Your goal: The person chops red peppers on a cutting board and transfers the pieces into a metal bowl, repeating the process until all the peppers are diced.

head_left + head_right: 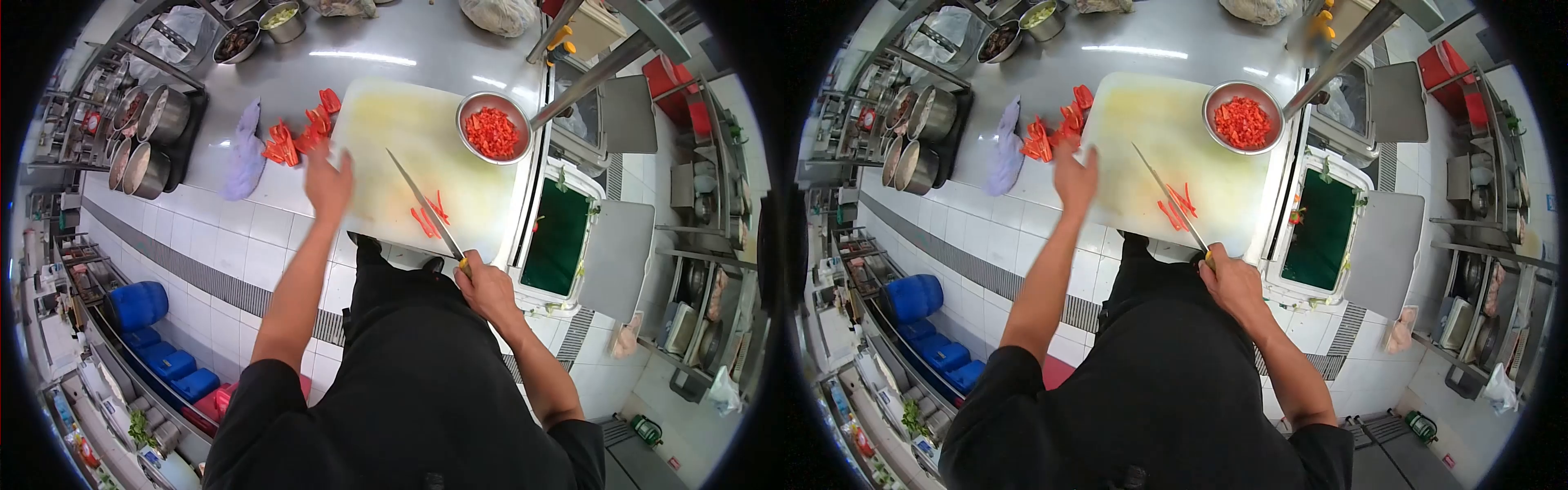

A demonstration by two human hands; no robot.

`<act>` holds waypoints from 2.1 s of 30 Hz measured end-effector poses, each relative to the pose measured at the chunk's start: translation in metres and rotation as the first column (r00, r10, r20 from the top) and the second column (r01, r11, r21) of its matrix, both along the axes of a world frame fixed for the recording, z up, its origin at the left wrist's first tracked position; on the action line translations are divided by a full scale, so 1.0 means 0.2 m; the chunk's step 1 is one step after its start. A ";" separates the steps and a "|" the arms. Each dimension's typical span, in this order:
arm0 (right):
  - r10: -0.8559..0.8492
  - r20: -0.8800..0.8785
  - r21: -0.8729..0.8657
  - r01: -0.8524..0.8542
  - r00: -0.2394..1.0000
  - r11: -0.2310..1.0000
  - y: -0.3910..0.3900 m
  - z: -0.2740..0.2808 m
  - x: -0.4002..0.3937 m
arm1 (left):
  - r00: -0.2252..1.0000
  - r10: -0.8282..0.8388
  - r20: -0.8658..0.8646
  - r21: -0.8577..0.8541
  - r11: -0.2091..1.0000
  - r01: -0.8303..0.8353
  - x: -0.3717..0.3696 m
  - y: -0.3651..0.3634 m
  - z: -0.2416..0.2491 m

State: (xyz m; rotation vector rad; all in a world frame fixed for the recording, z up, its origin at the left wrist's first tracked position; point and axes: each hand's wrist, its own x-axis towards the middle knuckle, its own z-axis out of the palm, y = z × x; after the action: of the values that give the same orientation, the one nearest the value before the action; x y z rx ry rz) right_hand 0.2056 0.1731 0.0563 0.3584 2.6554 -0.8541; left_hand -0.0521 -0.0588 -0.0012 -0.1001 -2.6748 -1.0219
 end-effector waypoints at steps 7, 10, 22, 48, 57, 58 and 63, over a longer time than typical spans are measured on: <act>0.128 0.108 -0.124 -0.114 0.986 0.986 0.01 -0.02 0.10 | 0.983 0.077 0.166 -0.179 0.983 -0.046 -0.55 -0.26 -0.11; 0.108 0.132 -0.146 -0.088 0.985 0.985 0.02 -0.03 0.13 | 0.985 -0.047 -0.163 -0.176 0.984 0.018 -0.41 -0.29 -0.11; -0.057 0.134 -0.051 0.064 0.989 0.997 0.12 0.02 0.11 | 0.868 -0.331 0.371 0.075 0.942 0.328 0.49 0.22 0.10; 0.015 0.095 0.101 -0.025 0.995 0.995 0.07 -0.02 0.21 | 0.707 -0.692 0.144 0.078 0.720 0.689 0.44 0.27 -0.02; 0.096 0.102 0.068 -0.103 0.990 0.992 0.08 0.20 0.15 | 0.712 -0.688 0.143 0.139 0.726 0.674 0.46 0.25 -0.04; 0.097 0.104 0.070 -0.104 0.990 0.992 0.08 0.21 0.18 | 0.714 -0.688 0.130 0.123 0.726 0.677 0.46 0.25 -0.04; 0.058 0.067 0.120 -0.065 0.996 0.991 0.06 0.01 0.23 | 0.702 -0.702 0.119 0.155 0.711 0.685 0.46 0.24 -0.05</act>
State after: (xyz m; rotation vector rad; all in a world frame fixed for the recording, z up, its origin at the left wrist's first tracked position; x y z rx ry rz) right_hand 0.2508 0.1852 0.0580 0.3256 2.6519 -0.6526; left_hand 0.0405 -0.0099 -0.0106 -1.1394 -2.7648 -1.4144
